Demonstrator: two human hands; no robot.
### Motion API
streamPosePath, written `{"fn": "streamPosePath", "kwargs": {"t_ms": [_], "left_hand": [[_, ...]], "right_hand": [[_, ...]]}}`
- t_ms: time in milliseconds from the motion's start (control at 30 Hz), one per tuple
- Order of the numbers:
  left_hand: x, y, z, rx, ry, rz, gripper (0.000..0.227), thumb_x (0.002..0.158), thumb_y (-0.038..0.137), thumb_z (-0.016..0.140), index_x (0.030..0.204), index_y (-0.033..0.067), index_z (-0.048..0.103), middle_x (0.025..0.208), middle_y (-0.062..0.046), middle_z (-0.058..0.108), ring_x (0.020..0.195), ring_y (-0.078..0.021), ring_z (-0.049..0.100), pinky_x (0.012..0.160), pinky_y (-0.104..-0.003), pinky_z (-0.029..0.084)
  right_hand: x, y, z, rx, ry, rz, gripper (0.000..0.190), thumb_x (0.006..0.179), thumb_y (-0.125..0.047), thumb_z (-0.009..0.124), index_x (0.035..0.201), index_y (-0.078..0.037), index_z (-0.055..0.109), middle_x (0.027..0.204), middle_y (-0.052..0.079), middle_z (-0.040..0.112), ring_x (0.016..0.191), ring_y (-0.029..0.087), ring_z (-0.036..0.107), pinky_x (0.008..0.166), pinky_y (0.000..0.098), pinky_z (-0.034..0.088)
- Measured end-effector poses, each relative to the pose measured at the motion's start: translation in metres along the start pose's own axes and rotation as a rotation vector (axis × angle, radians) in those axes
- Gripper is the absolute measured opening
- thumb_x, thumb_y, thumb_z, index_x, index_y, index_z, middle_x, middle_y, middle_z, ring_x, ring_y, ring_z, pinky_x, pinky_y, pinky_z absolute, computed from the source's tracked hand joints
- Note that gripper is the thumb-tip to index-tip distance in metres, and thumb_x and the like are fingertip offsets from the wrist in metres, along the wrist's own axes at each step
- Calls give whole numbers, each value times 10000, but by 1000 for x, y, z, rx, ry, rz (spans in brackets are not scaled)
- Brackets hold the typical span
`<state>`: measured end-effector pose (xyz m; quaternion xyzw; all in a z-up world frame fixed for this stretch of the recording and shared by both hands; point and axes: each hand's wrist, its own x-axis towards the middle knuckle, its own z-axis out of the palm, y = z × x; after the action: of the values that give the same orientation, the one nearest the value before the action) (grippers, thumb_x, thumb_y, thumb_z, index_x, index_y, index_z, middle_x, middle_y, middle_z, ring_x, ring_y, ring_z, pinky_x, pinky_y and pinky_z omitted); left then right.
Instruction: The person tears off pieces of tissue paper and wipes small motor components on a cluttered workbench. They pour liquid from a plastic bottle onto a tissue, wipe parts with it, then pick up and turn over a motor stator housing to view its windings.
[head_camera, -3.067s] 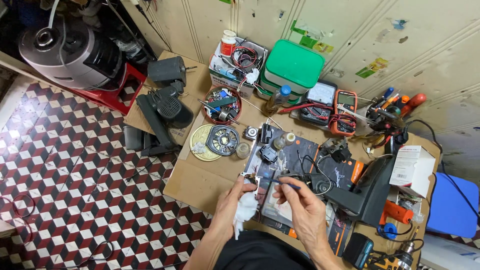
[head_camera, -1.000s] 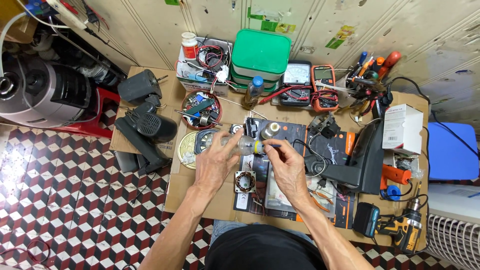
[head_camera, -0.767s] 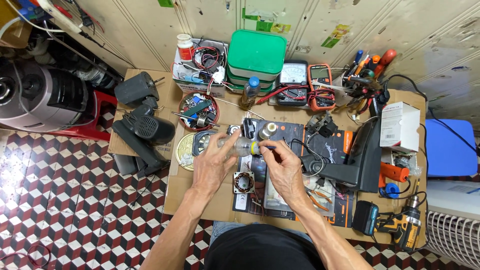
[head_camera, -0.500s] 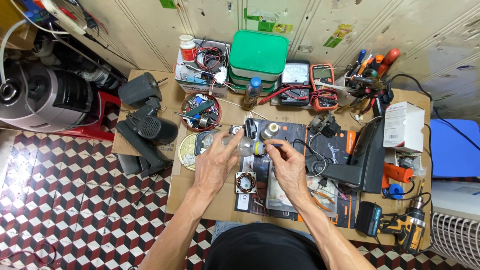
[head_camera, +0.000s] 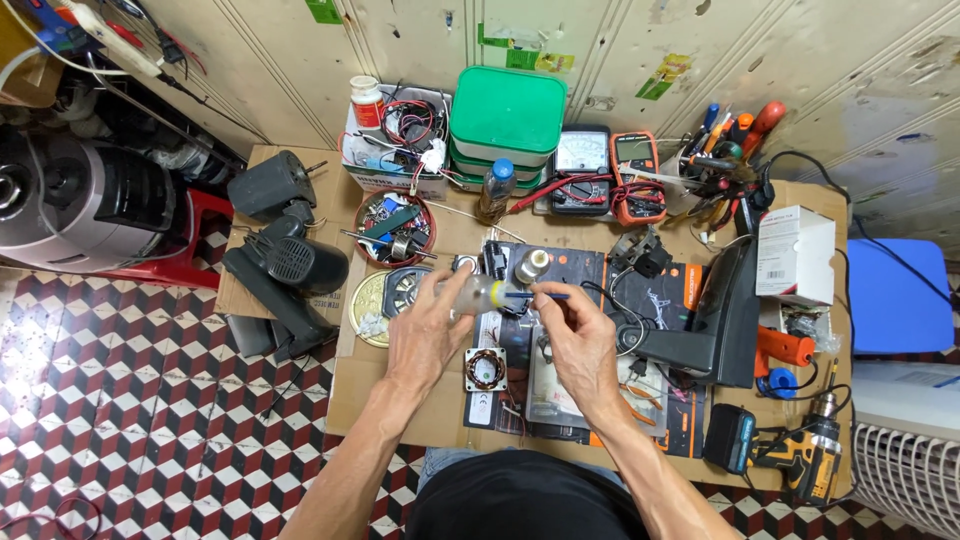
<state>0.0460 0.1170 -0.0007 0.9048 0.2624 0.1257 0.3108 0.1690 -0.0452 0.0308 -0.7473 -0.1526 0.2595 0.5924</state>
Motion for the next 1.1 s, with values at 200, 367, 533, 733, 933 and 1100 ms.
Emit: {"fn": "streamPosePath", "kwargs": {"t_ms": [200,367,533,733,933,1100], "left_hand": [[-6,-32,43,-116,-15,-46,660,753,143,809,1339,170,508,1273,-137,684,871,-343,746,716,-407,632],[-2,-61,79,-155,-80,-274,597,828,223,807,1332,227,487,1053,-130,760,905,-373,740,737,-473,588],[-4,-92,108,-280,-50,-337,594,848,234,789,1338,227,453,1087,-133,747,971,-391,714,778,-489,558],[-10,-107,121,-328,-102,-347,596,882,233,757,1381,243,432,1212,-115,714,1053,-392,684,833,-482,550],[-13,-108,111,-311,-24,-279,683,834,197,789,1414,219,429,1382,-125,620,1148,-394,640,893,-463,539],[-22,-107,94,-251,-174,-596,766,851,233,778,1488,168,357,1374,-128,570,1006,-325,703,812,-427,590]], "right_hand": [[-2,-3,7,-169,-29,-126,192,969,-133,671,1111,-19,731,820,-16,648,672,43,509,567,224,431],[9,10,33,-317,-101,-139,203,966,-133,658,1125,-28,727,829,44,652,650,97,529,574,257,457],[18,14,59,-447,-215,-182,231,959,-130,624,1151,-27,703,936,101,705,673,174,631,625,304,517],[20,23,71,-510,-231,-209,246,966,-143,618,1165,-21,694,973,141,712,732,255,685,688,351,540],[17,20,76,-516,-248,-133,253,958,-154,612,1166,-39,696,975,133,718,689,240,675,653,353,539],[16,20,80,-530,-226,-154,251,968,-165,610,1168,-45,702,948,127,723,661,231,662,648,349,532]]}}
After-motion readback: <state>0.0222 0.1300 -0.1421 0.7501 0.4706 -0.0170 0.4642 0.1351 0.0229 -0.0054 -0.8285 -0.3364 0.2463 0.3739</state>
